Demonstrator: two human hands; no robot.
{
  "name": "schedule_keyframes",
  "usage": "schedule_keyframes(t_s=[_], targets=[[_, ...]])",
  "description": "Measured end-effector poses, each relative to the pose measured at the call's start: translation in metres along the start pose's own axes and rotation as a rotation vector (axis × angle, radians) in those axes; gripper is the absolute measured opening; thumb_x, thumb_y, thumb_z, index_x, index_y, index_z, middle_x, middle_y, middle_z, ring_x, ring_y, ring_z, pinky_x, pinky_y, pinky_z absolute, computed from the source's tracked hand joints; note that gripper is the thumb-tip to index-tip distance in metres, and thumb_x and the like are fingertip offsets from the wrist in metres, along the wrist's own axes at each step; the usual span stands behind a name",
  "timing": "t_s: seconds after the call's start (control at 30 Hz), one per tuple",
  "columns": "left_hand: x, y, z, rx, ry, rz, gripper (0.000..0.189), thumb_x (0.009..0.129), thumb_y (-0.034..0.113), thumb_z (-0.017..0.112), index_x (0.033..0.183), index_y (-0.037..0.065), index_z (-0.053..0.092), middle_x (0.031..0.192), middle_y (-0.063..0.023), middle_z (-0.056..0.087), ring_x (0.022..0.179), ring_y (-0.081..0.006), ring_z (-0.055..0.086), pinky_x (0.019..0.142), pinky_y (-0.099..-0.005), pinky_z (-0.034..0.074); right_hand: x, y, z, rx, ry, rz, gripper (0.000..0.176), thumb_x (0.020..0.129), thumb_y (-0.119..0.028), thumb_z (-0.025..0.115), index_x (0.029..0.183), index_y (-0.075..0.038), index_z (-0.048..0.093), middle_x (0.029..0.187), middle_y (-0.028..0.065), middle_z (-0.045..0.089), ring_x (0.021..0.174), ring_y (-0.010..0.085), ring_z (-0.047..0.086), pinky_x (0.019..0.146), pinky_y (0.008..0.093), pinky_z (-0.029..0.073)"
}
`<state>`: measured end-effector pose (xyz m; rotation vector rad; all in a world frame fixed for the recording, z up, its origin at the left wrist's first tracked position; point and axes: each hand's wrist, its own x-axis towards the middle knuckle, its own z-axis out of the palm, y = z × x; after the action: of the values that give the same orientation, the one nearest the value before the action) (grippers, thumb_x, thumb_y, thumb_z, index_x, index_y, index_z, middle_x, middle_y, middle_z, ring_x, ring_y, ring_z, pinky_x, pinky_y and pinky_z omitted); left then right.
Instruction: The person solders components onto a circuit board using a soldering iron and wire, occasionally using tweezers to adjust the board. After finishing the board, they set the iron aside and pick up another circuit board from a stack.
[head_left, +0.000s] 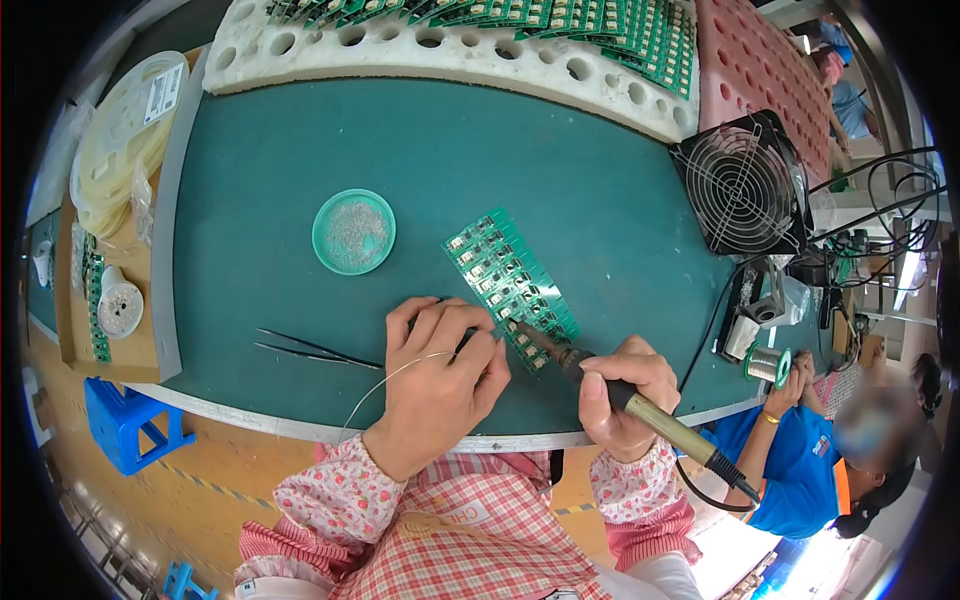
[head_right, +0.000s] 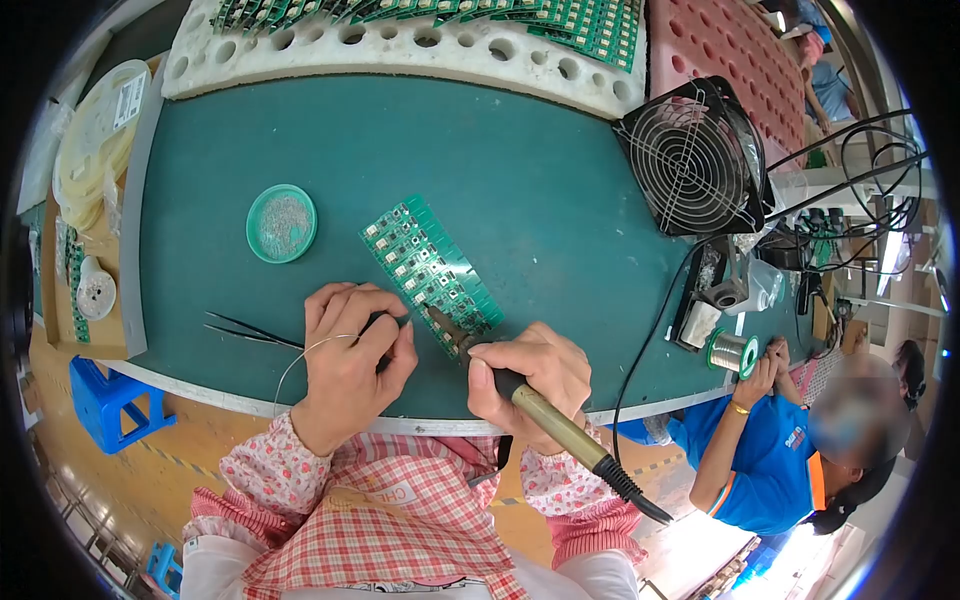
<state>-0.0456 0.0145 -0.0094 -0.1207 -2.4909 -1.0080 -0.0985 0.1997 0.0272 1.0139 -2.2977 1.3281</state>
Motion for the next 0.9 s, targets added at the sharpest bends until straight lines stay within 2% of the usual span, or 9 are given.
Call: schedule_keyframes(t_s=[0.07, 0.13, 0.37, 0.43, 0.53, 0.57, 0.63, 0.9], targets=[[0.0005, 0.0001, 0.0, -0.002, 0.0, -0.003, 0.015, 0.071, 0.003, 0.073, 0.071, 0.004, 0.058, 0.092, -0.0049, 0.063, 0.089, -0.0258, 0.062, 0.091, -0.044, 0.044, 0.0009, -0.0004, 0.0006, -0.001, -0.008, -0.005, 0.017, 0.075, 0.0, 0.076, 0.086, -0.001, 0.063, 0.07, 0.0055, 0.068, 0.049, 0.0159, 0.057, 0.045, 0.0272, 0.042], [0.0008, 0.0006, -0.0003, 0.0, 0.003, -0.002, 0.015, 0.071, 0.003, 0.073, 0.071, 0.005, 0.058, 0.092, -0.0048, 0.063, 0.089, -0.0259, 0.062, 0.091, -0.044, 0.044, 0.0006, -0.0009, 0.0013, -0.025, -0.033, -0.007, 0.012, 0.085, -0.009, 0.069, 0.088, -0.001, 0.06, 0.066, 0.0066, 0.065, 0.049, 0.0149, 0.053, 0.048, 0.028, 0.041], [0.0006, 0.0007, -0.0006, -0.001, -0.005, -0.011, 0.015, 0.071, 0.004, 0.073, 0.071, 0.005, 0.058, 0.092, -0.0042, 0.063, 0.091, -0.026, 0.063, 0.092, -0.0439, 0.044, 0.0033, -0.0005, 0.0035, -0.039, -0.049, -0.023, 0.01, 0.083, -0.006, 0.069, 0.087, -0.001, 0.061, 0.067, 0.0067, 0.065, 0.049, 0.0153, 0.053, 0.048, 0.0281, 0.041], [0.0007, 0.0007, -0.0007, -0.003, -0.001, -0.012, 0.015, 0.071, 0.004, 0.073, 0.071, 0.005, 0.058, 0.092, -0.004, 0.063, 0.091, -0.0259, 0.063, 0.092, -0.0436, 0.043, 0.0033, 0.001, 0.0038, -0.035, -0.035, -0.036, 0.018, 0.075, -0.001, 0.077, 0.086, -0.002, 0.063, 0.067, 0.0043, 0.067, 0.047, 0.0161, 0.055, 0.043, 0.0276, 0.04], [0.0005, 0.0002, -0.0006, -0.001, 0.0, -0.012, 0.015, 0.071, 0.004, 0.073, 0.071, 0.005, 0.058, 0.092, -0.0039, 0.063, 0.091, -0.0257, 0.063, 0.092, -0.0435, 0.043, 0.0035, 0.0006, 0.0046, -0.039, -0.043, -0.037, 0.018, 0.075, -0.001, 0.077, 0.086, -0.002, 0.063, 0.067, 0.0045, 0.066, 0.047, 0.0161, 0.054, 0.043, 0.0277, 0.04], [0.0004, 0.0, -0.0006, -0.002, 0.001, -0.013, 0.015, 0.071, 0.004, 0.073, 0.071, 0.005, 0.058, 0.092, -0.0039, 0.063, 0.091, -0.0257, 0.063, 0.092, -0.0435, 0.043, 0.0038, 0.0001, 0.0045, -0.039, -0.044, -0.037, 0.018, 0.075, -0.001, 0.077, 0.086, -0.002, 0.063, 0.067, 0.0045, 0.066, 0.047, 0.0161, 0.054, 0.043, 0.0277, 0.04], [0.0001, -0.0001, -0.0008, 0.0, 0.0, -0.013, 0.016, 0.072, 0.004, 0.073, 0.07, 0.006, 0.057, 0.092, -0.0036, 0.063, 0.091, -0.0251, 0.063, 0.092, -0.0435, 0.043, 0.005, -0.0021, 0.004, -0.06, -0.078, -0.047, 0.012, 0.084, -0.008, 0.07, 0.087, -0.001, 0.06, 0.066, 0.0065, 0.064, 0.048, 0.0154, 0.052, 0.046, 0.0284, 0.04], [0.0003, -0.0006, -0.0006, -0.002, -0.001, -0.013, 0.017, 0.071, 0.004, 0.074, 0.069, 0.006, 0.056, 0.091, -0.0035, 0.063, 0.091, -0.0243, 0.063, 0.092, -0.0437, 0.043, 0.0047, -0.0062, 0.0057, -0.144, -0.095, -0.121, 0.015, 0.084, -0.01, 0.072, 0.088, -0.003, 0.059, 0.062, 0.0038, 0.061, 0.046, 0.0164, 0.051, 0.044, 0.03, 0.04]])
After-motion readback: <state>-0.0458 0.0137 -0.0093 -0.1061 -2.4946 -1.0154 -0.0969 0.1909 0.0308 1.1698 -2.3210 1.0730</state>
